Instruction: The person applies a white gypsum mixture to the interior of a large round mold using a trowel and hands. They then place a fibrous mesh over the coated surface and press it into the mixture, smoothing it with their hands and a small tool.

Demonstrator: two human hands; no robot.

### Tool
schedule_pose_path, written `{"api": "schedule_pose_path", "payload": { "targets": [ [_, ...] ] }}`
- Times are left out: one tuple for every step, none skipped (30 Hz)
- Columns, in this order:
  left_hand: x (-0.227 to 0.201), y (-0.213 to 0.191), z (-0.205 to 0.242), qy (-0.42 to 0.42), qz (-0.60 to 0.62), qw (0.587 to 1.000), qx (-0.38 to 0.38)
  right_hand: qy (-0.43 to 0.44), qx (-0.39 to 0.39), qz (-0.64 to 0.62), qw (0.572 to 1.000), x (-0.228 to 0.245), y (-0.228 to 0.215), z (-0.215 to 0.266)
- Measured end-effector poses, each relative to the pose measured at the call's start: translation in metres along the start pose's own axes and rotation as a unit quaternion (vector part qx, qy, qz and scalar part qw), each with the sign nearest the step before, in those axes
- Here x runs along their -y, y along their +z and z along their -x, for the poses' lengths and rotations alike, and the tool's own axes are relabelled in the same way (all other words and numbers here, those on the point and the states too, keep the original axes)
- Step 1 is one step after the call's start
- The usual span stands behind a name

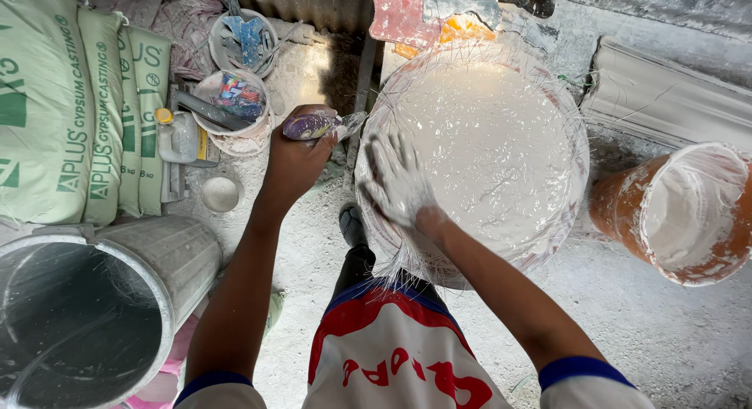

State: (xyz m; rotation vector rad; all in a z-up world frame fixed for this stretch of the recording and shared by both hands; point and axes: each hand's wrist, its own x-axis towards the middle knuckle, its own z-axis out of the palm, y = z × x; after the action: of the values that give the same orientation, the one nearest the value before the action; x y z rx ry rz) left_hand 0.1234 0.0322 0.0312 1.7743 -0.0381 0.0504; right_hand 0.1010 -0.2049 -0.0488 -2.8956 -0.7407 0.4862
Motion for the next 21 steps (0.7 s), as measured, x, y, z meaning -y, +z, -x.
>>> {"api": "schedule_pose_path", "payload": {
  "targets": [
    [0.001,0.001,0.002,0.001,-0.002,1.0,-0.008,-0.01,0.001,0.004,1.0,-0.003,-0.002,-0.013],
    [0.001,0.002,0.004,0.003,-0.004,1.0,-0.017,0.022,0.009,-0.02,1.0,-0.01,-0.004,-0.027],
    [0.002,0.004,0.006,0.004,-0.005,1.0,-0.025,0.056,0.017,-0.042,0.997,-0.019,-0.007,-0.037],
    [0.001,0.005,0.008,0.005,-0.023,0.999,-0.032,0.089,0.025,-0.065,0.994,-0.027,-0.008,-0.042],
    [0.001,0.008,0.009,0.007,-0.04,0.998,-0.041,0.116,0.015,-0.049,0.992,-0.036,-0.007,-0.041],
    [0.0,0.01,0.009,0.009,-0.057,0.997,-0.049,0.144,0.005,-0.032,0.989,-0.044,-0.007,-0.037],
    [-0.001,0.013,0.008,0.023,-0.071,0.995,-0.059,0.172,-0.006,-0.014,0.985,-0.051,-0.006,-0.032],
    [-0.002,0.015,0.007,0.036,-0.085,0.993,-0.069,0.174,-0.005,-0.013,0.985,-0.055,-0.004,-0.022],
    [-0.003,0.019,0.005,0.05,-0.096,0.991,-0.079,0.177,-0.004,-0.009,0.984,-0.056,-0.002,-0.005],
    [-0.004,0.023,0.002,0.019,-0.119,0.99,-0.074,0.18,-0.004,-0.004,0.984,-0.055,0.0,0.007],
    [-0.004,0.028,-0.001,-0.012,-0.142,0.987,-0.069,0.181,-0.014,-0.005,0.983,-0.056,0.001,0.015],
    [-0.003,0.031,-0.004,-0.044,-0.165,0.983,-0.063,0.182,-0.025,-0.005,0.983,-0.055,0.001,0.021],
    [-0.002,0.033,-0.006,-0.028,-0.168,0.983,-0.074,0.181,-0.035,-0.009,0.983,-0.051,0.002,0.022],
    [-0.001,0.039,-0.009,-0.013,-0.171,0.982,-0.085,0.164,-0.036,-0.007,0.986,-0.052,-0.001,0.02],
    [0.0,0.042,-0.012,0.005,-0.176,0.98,-0.095,0.148,-0.039,-0.008,0.988,-0.051,-0.004,0.012],
    [0.001,0.044,-0.015,0.0,-0.173,0.98,-0.099,0.132,-0.042,-0.009,0.99,-0.049,-0.007,0.001],
    [0.002,0.046,-0.016,-0.004,-0.172,0.98,-0.101,0.107,-0.038,-0.006,0.993,-0.045,-0.009,-0.009],
    [0.003,0.046,-0.016,-0.008,-0.17,0.98,-0.103,0.082,-0.035,-0.004,0.996,-0.04,-0.01,-0.022],
    [0.004,0.045,-0.015,-0.001,-0.155,0.98,-0.126,0.056,-0.032,-0.003,0.998,-0.033,-0.01,-0.034],
    [0.004,0.043,-0.012,0.007,-0.14,0.979,-0.149,0.024,-0.053,0.007,0.998,-0.025,-0.01,-0.044],
    [0.003,0.038,-0.009,0.016,-0.126,0.977,-0.173,-0.009,-0.075,0.016,0.997,-0.016,-0.011,-0.057]
  ]
}}
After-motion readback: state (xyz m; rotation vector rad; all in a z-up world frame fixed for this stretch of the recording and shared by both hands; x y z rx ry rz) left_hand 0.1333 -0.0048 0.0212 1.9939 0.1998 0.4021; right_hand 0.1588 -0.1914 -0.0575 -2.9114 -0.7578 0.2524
